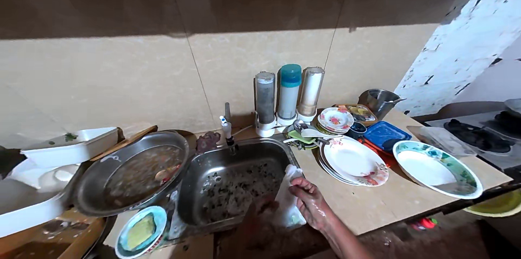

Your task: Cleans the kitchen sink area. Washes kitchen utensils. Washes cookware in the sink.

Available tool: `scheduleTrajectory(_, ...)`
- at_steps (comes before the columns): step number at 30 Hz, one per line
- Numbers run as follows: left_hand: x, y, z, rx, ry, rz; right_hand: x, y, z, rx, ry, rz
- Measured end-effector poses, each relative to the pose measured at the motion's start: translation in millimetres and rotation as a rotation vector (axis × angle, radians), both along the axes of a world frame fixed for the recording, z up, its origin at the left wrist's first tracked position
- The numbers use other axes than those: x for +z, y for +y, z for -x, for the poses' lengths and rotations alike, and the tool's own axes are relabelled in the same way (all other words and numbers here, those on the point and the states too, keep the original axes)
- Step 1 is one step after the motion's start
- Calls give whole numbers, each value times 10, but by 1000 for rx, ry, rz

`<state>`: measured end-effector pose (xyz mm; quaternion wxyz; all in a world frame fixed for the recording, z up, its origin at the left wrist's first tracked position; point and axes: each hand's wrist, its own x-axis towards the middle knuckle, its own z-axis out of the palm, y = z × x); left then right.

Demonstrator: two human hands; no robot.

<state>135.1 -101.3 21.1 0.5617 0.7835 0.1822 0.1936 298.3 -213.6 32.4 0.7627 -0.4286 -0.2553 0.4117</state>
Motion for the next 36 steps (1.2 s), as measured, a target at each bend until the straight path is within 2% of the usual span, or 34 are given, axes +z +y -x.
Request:
scheduleTrajectory(2,-23,-31,-7,-9,-71,197,7,4,33,34,-84,25)
scheduleTrajectory(4,3,-63,-72,9,-130,333,-26,-2,51,92,-284,75)
scheduleTrajectory(6,97,-79,-154,80,-142,340,-77,-14,68,134,-399,77)
scheduleTrajectory(9,229,-84,-207,228,-146,339,-192,-37,36,118,-401,61)
scheduleTrajectory(11,259,-65,-208,280,-187,365,-270,-58,-33,49,-423,72)
scheduleTrajectory(13,252,-46,-208,296,-217,355,-335,-69,-89,-108,-515,134)
scheduleTrajectory(15,297,-77,-223,336,-197,285,-356,-87,-110,-304,-688,205)
scheduleTrajectory(17,366,-131,-225,349,-138,80,-248,-80,-64,-396,-695,190)
scheduleTrajectory(20,345,-162,-213,206,-206,-207,121,-118,60,-117,-404,155)
scheduleTrajectory(21,328,-168,-208,141,-247,-229,209,-114,81,-42,-324,160)
scheduleTrajectory(24,374,-222,-180,30,-338,-30,336,-45,107,-15,-263,146)
scheduleTrajectory(27,545,-213,-235,144,-324,174,390,16,122,-49,-333,90)
scheduleTrajectory(29,664,-163,-259,225,-298,153,460,52,122,-91,-370,30)
scheduleTrajectory(31,752,-101,-273,266,-401,182,565,88,82,-150,-378,-5)
scheduleTrajectory(33,829,-43,-269,271,-552,368,621,122,-13,-175,-330,0)
scheduleTrajectory(36,883,-30,-269,321,-581,686,548,147,-123,-111,-83,62)
